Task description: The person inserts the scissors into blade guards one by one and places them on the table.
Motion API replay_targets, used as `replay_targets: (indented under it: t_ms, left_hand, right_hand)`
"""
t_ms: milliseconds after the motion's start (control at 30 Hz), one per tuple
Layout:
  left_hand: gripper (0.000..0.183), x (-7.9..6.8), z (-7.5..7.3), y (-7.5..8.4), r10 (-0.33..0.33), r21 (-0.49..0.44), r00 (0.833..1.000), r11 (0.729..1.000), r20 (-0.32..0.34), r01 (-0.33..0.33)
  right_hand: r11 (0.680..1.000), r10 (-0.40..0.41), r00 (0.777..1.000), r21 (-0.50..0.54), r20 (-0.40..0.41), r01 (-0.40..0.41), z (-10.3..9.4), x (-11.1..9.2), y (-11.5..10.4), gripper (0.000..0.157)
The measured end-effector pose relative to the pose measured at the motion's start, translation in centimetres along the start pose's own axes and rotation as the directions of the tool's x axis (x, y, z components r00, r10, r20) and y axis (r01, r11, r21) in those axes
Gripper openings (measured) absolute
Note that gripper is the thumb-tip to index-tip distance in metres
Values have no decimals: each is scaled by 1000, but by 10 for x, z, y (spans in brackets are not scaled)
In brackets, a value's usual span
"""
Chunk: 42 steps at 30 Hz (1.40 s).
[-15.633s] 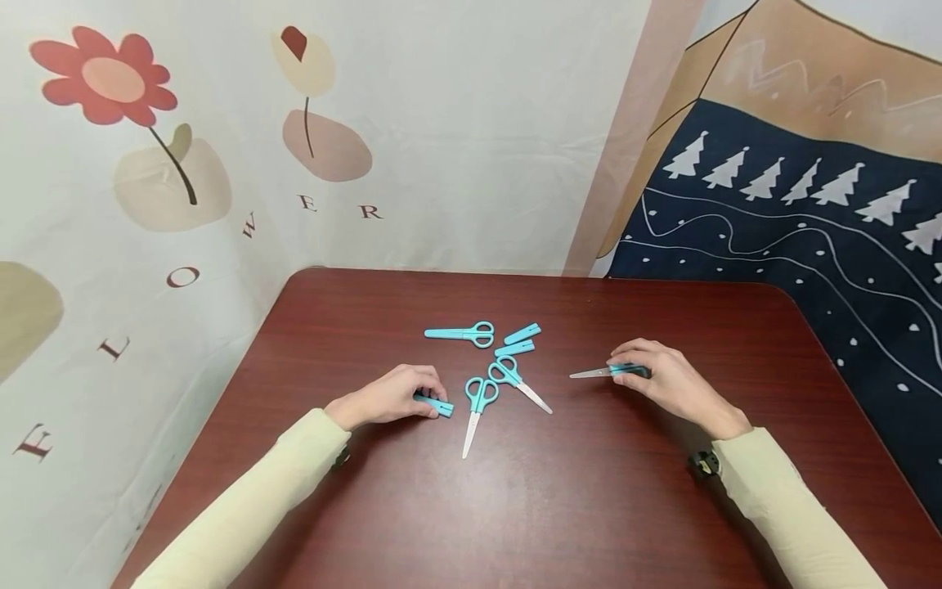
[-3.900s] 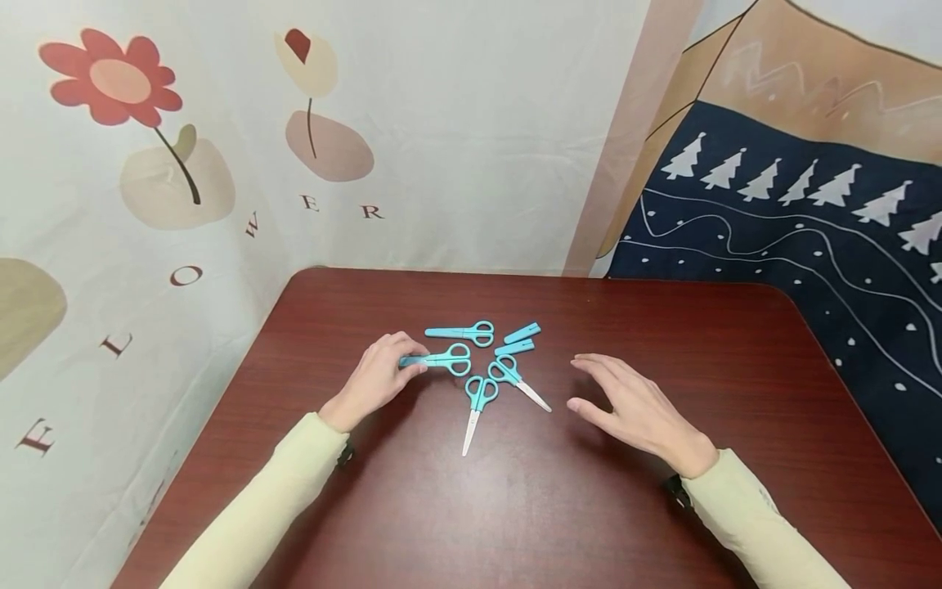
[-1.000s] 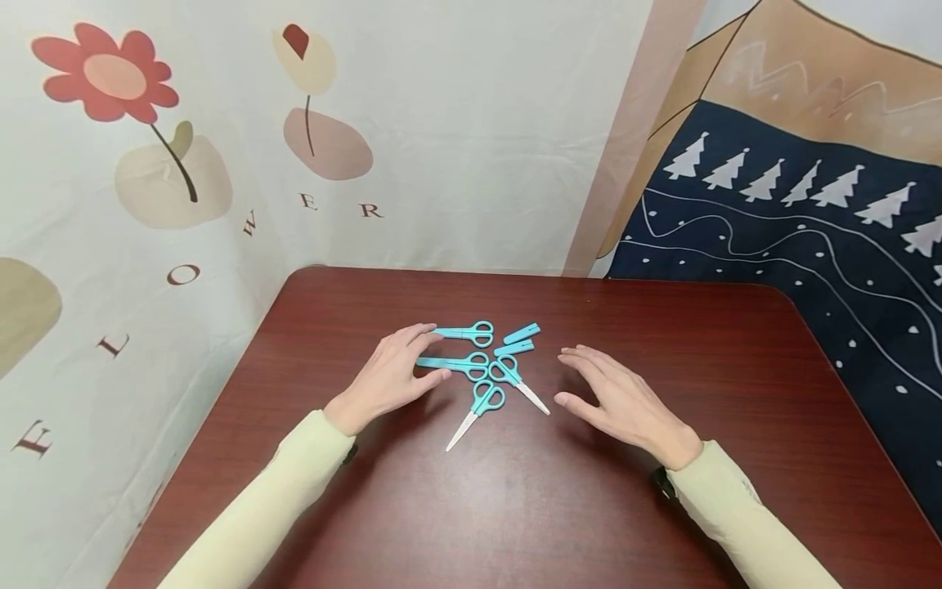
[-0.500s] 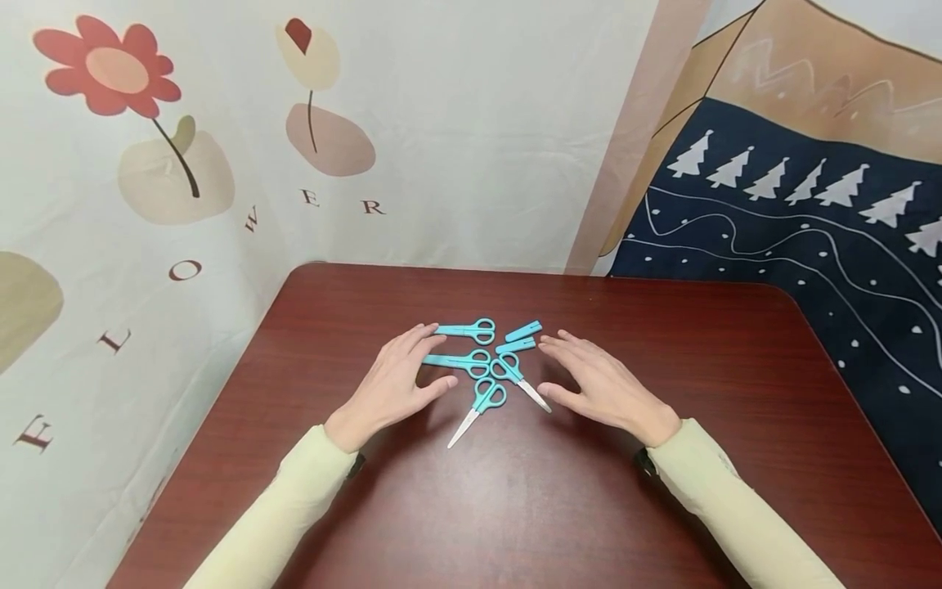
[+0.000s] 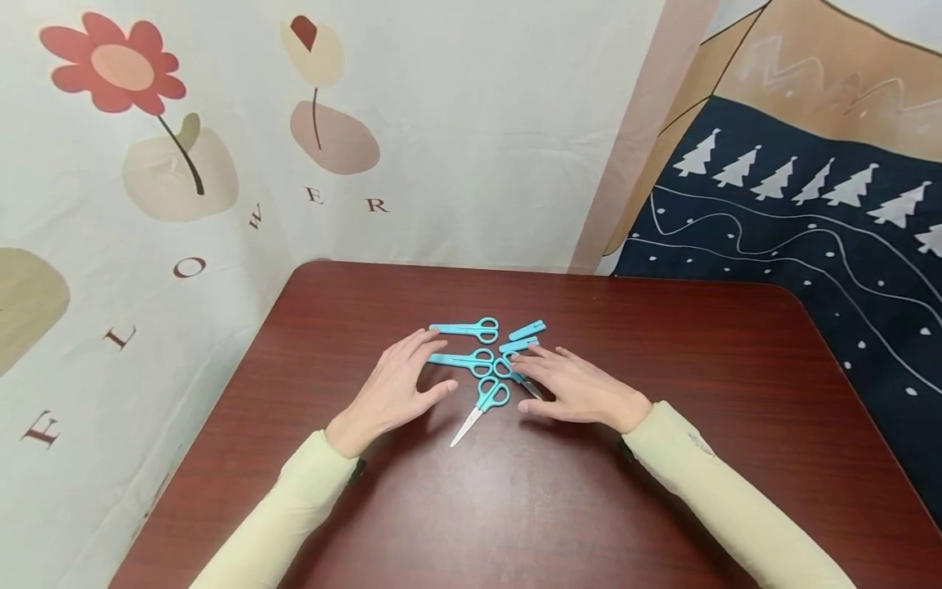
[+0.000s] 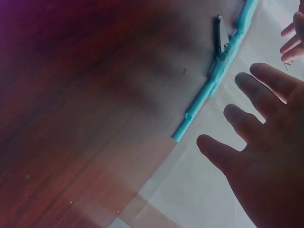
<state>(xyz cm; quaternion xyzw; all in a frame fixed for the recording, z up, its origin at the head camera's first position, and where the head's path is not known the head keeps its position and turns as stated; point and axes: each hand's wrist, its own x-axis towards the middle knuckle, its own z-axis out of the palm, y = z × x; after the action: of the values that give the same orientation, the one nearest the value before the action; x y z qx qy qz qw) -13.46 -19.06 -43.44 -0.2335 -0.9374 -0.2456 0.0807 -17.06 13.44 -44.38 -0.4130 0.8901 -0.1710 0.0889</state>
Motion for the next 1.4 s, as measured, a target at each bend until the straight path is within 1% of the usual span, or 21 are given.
replay_targets:
  t_ms: [133, 267, 467, 567, 700, 800, 900, 1000, 1067, 1167, 1267, 1400]
  left_hand:
    - [64, 0, 3, 1, 13, -2, 1000, 1000, -1, -13]
    - [63, 0, 5, 3, 20, -6, 1000, 1000, 4, -20]
    - [63, 0, 6, 6, 16, -7, 1000, 1000, 18, -16]
    - [63, 0, 6, 6, 13, -9, 1000, 1000, 28, -12]
    - [63, 1, 7, 6, 22, -8, 999, 1000, 25, -21]
    - [63, 2, 7, 7, 33, -9, 999, 999, 15, -33]
    - [63, 3, 8, 8, 42, -9, 999, 999, 7, -42]
    - [63, 4, 9, 9, 44, -8, 999, 999, 10, -44]
    - [63, 4, 10, 11, 45, -12, 999, 999, 15, -45]
    - [63, 5, 10, 12, 49, -18, 999, 999, 18, -49]
    - [63, 5, 10, 13, 49, -20, 999, 999, 13, -48]
    - [63, 5, 10, 13, 46, -23, 999, 999, 15, -46]
  right_hand:
    - [1000, 15, 999, 4, 32, -15, 1, 0, 2, 74]
    - [999, 37, 999, 2, 38, -37, 3, -5, 5, 76]
    - [998, 65, 997, -2, 31, -65, 3, -25, 10, 77]
    - [997, 70, 997, -15, 15, -70, 2, -36, 13, 76]
    - [999, 38, 999, -29, -30, -39, -2, -42, 17, 70]
    - [999, -10, 999, -32, -50, 8, -7, -39, 21, 65]
    - [998, -59, 997, -12, -43, 58, -11, -32, 22, 59]
    - [996, -83, 996, 10, -21, 83, -12, -25, 24, 57]
    - [997, -73, 997, 13, -8, 73, -11, -24, 27, 57]
    - [999, -32, 999, 21, 7, 32, -9, -27, 31, 57]
    - [999, 9, 1000, 40, 9, -9, -9, -34, 34, 58]
    - [999, 25, 1000, 48, -10, -25, -9, -46, 36, 59]
